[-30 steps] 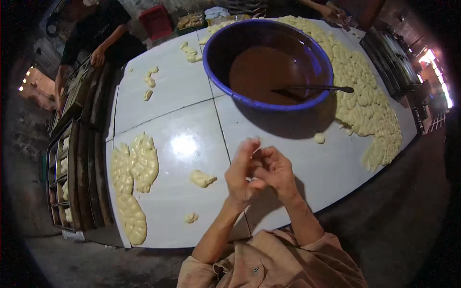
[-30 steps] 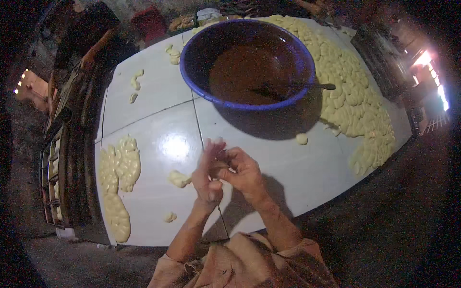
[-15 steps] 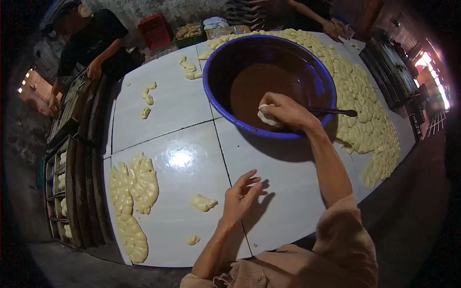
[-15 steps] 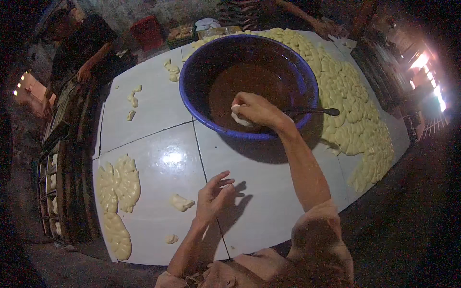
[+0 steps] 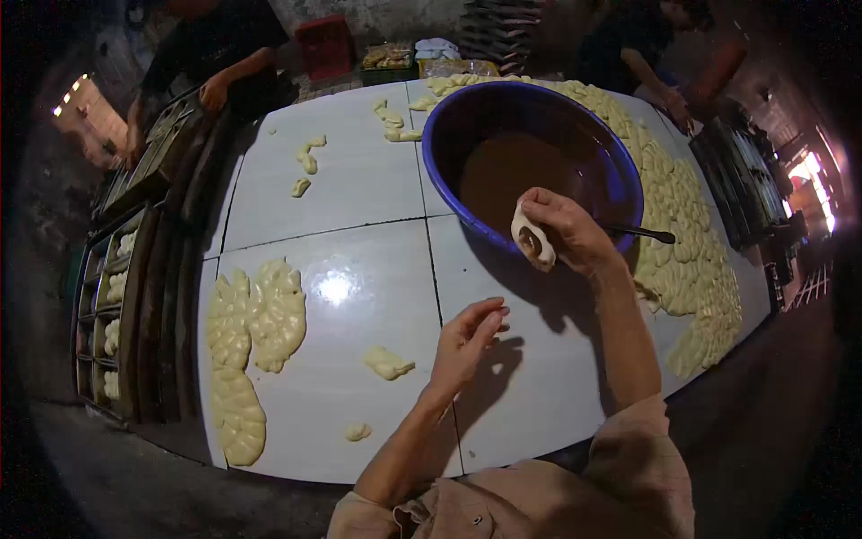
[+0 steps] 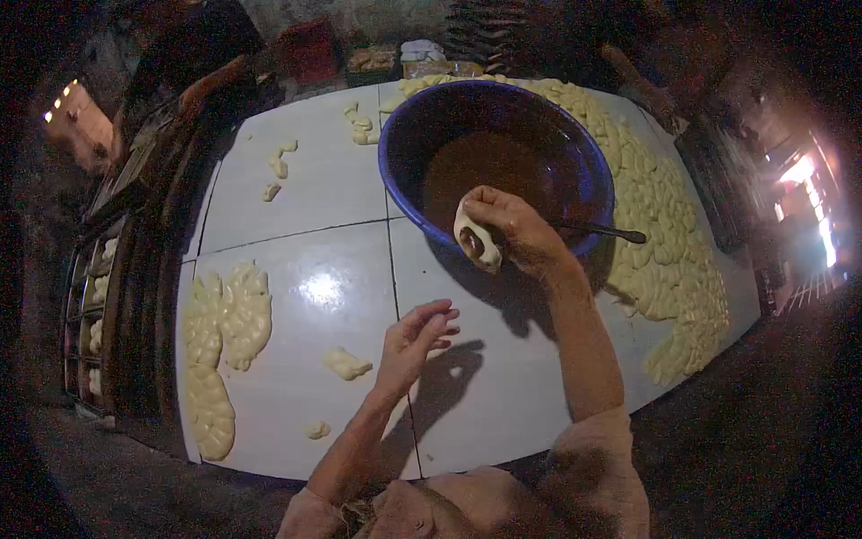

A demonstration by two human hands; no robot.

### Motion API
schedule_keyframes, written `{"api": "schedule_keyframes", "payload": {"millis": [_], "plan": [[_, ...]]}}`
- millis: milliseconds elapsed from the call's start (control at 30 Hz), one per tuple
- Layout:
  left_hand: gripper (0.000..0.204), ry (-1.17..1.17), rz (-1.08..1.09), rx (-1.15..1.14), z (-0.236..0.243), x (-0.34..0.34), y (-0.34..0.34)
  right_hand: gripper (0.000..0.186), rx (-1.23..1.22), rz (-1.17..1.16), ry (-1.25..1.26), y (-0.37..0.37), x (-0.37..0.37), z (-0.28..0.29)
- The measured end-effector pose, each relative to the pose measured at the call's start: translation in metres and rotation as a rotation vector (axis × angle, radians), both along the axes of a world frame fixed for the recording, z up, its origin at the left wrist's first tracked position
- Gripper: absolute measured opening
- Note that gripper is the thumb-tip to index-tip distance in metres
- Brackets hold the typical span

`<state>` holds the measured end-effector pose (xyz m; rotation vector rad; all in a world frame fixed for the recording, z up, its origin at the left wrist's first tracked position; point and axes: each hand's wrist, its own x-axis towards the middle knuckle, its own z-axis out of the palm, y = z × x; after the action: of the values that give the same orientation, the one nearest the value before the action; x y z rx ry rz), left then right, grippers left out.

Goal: The person fills pieces of dough with chocolate filling by hand, shapes and seals them into rolls, and places the assembled dough clusters into baking pans.

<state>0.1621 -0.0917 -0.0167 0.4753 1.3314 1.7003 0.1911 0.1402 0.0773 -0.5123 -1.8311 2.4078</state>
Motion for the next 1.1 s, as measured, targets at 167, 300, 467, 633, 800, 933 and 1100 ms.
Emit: {"api": "schedule_keyframes", "payload": {"millis": [167,300,467,633,800,933,1100], "plan": [[0.046,-0.426,0.142,0.336,0.015,0.004,0.014,0.017,-0.135,-0.112,0.091,-0.067,0.021,-0.028],[0.036,-0.377,0.252,0.144,-0.016,-0.005,-0.022,0.031,0.021,-0.064,0.024,-0.102,0.041,-0.049],[0.037,-0.269,0.361,0.046,-0.028,-0.012,-0.057,0.05,0.779,0.04,0.183,-0.15,0.049,-0.072],[0.04,-0.127,0.356,-0.038,-0.016,-0.01,-0.078,0.023,0.862,-0.194,0.16,-0.187,0.044,-0.083],[0.034,-0.03,0.48,0.01,-0.011,-0.008,-0.085,0.015,0.99,-0.264,0.229,-0.196,0.033,-0.096],[0.036,-0.105,0.392,-0.015,-0.015,-0.023,-0.095,0.018,0.295,-0.197,0.057,-0.204,0.033,-0.089],[0.036,-0.145,0.319,-0.12,-0.01,-0.041,-0.117,0.038,0.191,0.041,-0.086,-0.21,0.049,-0.073]]}}
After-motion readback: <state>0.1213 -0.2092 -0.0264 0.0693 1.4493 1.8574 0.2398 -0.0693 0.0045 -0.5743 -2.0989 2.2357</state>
